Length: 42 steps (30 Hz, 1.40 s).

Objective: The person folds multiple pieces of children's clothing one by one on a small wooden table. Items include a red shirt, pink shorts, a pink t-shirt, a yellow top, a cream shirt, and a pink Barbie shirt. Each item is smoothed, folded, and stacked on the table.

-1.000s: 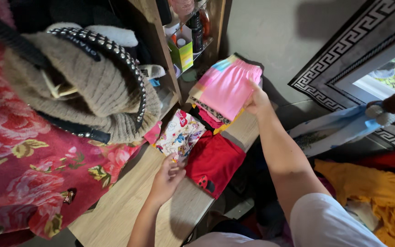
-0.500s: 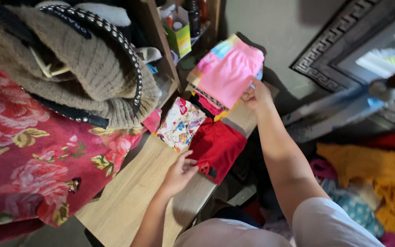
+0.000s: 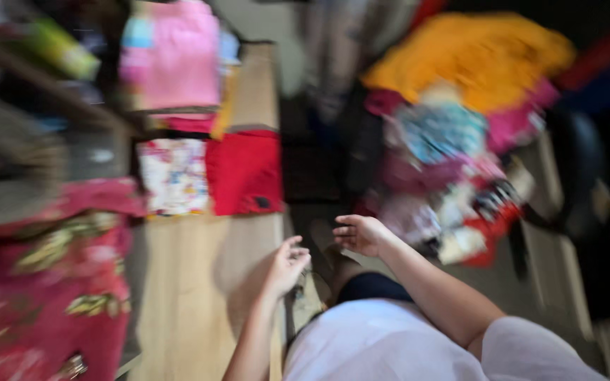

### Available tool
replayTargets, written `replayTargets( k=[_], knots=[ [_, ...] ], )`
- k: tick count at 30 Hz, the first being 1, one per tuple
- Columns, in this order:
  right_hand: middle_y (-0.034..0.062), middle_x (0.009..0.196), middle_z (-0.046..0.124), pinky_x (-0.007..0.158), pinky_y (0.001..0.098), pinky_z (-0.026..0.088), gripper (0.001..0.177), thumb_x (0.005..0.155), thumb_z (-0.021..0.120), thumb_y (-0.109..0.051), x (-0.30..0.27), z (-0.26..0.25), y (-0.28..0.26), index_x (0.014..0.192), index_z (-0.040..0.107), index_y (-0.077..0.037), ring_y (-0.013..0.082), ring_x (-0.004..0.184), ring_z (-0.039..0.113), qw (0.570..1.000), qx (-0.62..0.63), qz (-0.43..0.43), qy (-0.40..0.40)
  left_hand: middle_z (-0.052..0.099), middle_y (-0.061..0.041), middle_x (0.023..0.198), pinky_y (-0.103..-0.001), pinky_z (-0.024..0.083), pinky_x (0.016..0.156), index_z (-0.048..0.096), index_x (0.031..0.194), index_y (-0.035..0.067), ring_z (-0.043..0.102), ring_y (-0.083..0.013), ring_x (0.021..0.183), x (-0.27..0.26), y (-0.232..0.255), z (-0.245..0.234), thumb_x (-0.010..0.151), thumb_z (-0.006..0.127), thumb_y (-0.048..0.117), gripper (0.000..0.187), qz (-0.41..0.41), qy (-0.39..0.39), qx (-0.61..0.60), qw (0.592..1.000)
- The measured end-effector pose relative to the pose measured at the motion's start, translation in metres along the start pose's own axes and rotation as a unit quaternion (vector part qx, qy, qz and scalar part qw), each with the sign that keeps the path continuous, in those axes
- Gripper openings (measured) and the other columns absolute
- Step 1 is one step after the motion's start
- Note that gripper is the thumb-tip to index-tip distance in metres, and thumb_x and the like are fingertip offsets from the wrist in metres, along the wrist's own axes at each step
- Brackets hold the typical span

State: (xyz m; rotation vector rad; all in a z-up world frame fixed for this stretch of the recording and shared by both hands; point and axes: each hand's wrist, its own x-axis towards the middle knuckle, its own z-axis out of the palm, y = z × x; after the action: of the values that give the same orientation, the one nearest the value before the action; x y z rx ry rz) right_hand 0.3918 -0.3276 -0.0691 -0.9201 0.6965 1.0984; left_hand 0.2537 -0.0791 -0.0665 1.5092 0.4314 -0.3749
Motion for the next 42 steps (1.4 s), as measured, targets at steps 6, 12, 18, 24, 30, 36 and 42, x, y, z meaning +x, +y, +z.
replayTargets(
  k=[6, 12, 18, 24, 30, 36, 42],
  knots=[
    [0.0037, 0.085, 0.073, 0.067, 0.0342, 0.052, 0.015, 0.098, 0.059, -0.030, -0.026, -0.113, 0.036, 0.101, 0.065, -0.017, 0.0203, 0.076, 0.068, 0.995, 0.068, -0.068, 0.022, 0.072, -0.008, 0.120, -0.031, 0.055, 0.082, 0.050, 0.145, 0.010, 0.068, -0.0141, 0.097, -0.008, 0.017, 0.064, 0.092, 0.070, 0.016, 0.057, -0.049, -0.063, 0.053, 0.995],
    [0.0025, 0.078, 0.068, 0.060, 0.0326, 0.048, 0.010, 0.098, 0.060, -0.024, -0.015, -0.196, 0.020, 0.100, 0.063, -0.015, 0.0205, 0.067, 0.065, 0.978, 0.120, -0.112, 0.132, 0.071, -0.010, 0.122, -0.030, 0.056, 0.088, 0.051, 0.144, 0.009, 0.070, -0.0154, 0.102, -0.021, 0.010, 0.077, 0.091, 0.070, 0.016, 0.057, -0.049, -0.053, 0.065, 0.995],
    [0.0046, 0.076, 0.061, 0.055, 0.0352, 0.043, 0.021, 0.090, 0.067, -0.020, -0.033, -0.231, -0.013, 0.108, 0.058, -0.011, 0.0218, 0.063, 0.057, 0.953, 0.000, -0.233, 0.193, 0.073, -0.014, 0.116, -0.031, 0.053, 0.079, 0.055, 0.141, 0.006, 0.066, -0.0183, 0.092, -0.019, -0.024, 0.104, 0.093, 0.070, 0.016, 0.052, -0.097, 0.052, 0.063, 0.992],
    [0.0351, 0.135, 0.044, 0.096, 0.0491, 0.048, 0.095, 0.060, 0.094, -0.023, -0.061, -0.210, -0.118, 0.142, 0.048, -0.006, 0.0474, 0.115, 0.052, 0.588, -0.426, -0.562, 0.396, 0.072, -0.009, 0.118, -0.028, 0.054, 0.083, 0.057, 0.139, 0.009, 0.068, -0.0127, 0.098, -0.009, -0.014, 0.190, 0.092, 0.070, 0.019, 0.050, -0.067, 0.035, 0.086, 0.993],
    [0.0182, 0.105, 0.074, 0.090, 0.0469, 0.056, 0.030, 0.085, 0.087, -0.028, -0.061, -0.200, -0.213, 0.110, 0.079, -0.013, 0.0375, 0.097, 0.071, 0.596, -0.594, -0.447, 0.305, 0.072, -0.008, 0.121, -0.031, 0.056, 0.089, 0.058, 0.138, 0.011, 0.070, -0.0156, 0.103, -0.015, 0.007, 0.226, 0.091, 0.070, 0.021, 0.050, -0.059, 0.052, 0.100, 0.992],
    [0.0087, 0.090, 0.075, 0.069, 0.0327, 0.055, 0.026, 0.080, 0.086, -0.014, -0.124, -0.188, -0.280, 0.100, 0.075, -0.001, 0.0199, 0.078, 0.069, 0.786, -0.387, -0.433, 0.212, 0.073, -0.009, 0.121, -0.031, 0.053, 0.093, 0.060, 0.138, 0.011, 0.069, -0.0170, 0.106, -0.021, 0.003, 0.227, 0.092, 0.070, 0.024, 0.049, -0.069, 0.126, 0.114, 0.983],
    [0.0077, 0.093, 0.075, 0.072, 0.0304, 0.061, 0.018, 0.085, 0.077, 0.000, -0.203, -0.155, -0.314, 0.101, 0.070, 0.001, 0.0158, 0.080, 0.074, 0.900, -0.190, -0.392, -0.005, 0.072, -0.009, 0.118, -0.031, 0.053, 0.092, 0.059, 0.137, 0.007, 0.069, -0.0172, 0.104, -0.003, 0.009, 0.246, 0.090, 0.072, 0.023, 0.051, -0.049, 0.109, 0.072, 0.990]
  ],
)
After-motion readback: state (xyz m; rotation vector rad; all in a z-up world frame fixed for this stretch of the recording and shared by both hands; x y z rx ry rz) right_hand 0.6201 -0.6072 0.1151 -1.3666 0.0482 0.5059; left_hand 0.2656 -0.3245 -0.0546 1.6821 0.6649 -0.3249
